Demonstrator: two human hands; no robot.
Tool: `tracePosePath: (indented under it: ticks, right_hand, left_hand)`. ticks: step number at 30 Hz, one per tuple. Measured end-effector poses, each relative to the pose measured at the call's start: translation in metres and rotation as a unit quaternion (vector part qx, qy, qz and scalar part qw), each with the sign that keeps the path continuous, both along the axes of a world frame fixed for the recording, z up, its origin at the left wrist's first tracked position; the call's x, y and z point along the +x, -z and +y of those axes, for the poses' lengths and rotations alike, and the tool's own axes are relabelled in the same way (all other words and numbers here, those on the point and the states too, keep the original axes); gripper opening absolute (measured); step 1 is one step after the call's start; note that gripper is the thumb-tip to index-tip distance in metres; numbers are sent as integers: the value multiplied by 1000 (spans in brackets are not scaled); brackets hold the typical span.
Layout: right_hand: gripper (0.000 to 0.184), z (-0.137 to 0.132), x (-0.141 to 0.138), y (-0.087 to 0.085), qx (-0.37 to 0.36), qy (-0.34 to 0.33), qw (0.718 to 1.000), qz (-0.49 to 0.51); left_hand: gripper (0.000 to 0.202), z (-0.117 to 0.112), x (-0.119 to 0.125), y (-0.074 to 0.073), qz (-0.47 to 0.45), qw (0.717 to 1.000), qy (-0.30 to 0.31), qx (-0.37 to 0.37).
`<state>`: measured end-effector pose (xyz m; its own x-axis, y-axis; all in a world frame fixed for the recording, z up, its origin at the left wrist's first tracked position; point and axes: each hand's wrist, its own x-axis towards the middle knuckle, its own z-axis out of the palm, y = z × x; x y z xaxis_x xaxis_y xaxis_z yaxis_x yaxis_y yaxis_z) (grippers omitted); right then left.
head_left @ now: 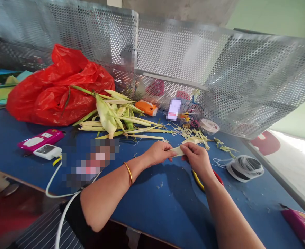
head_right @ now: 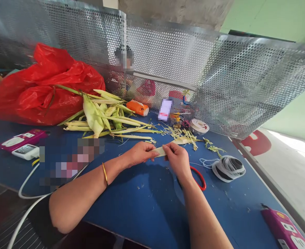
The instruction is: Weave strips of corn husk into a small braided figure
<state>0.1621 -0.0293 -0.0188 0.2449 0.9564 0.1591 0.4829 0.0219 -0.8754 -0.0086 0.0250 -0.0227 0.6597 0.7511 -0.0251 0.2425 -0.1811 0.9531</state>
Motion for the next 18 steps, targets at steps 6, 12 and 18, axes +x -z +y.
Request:
tracePosePath:
  ticks: [6, 12, 18]
  right_hand:
    - [22, -23, 22, -17, -84, 97, 941, -313]
    - [38, -67, 42, -1, -266, 29, 823, -501]
    - [65, -63, 54, 13, -245, 50, 858, -449]
  left_hand:
    - [28, 8, 0, 6, 0, 996, -79, -51]
    - [20, 14, 3, 11, -24, 989, -109, -102]
    - [22, 13, 5, 10, -69, 984, -115, -118]
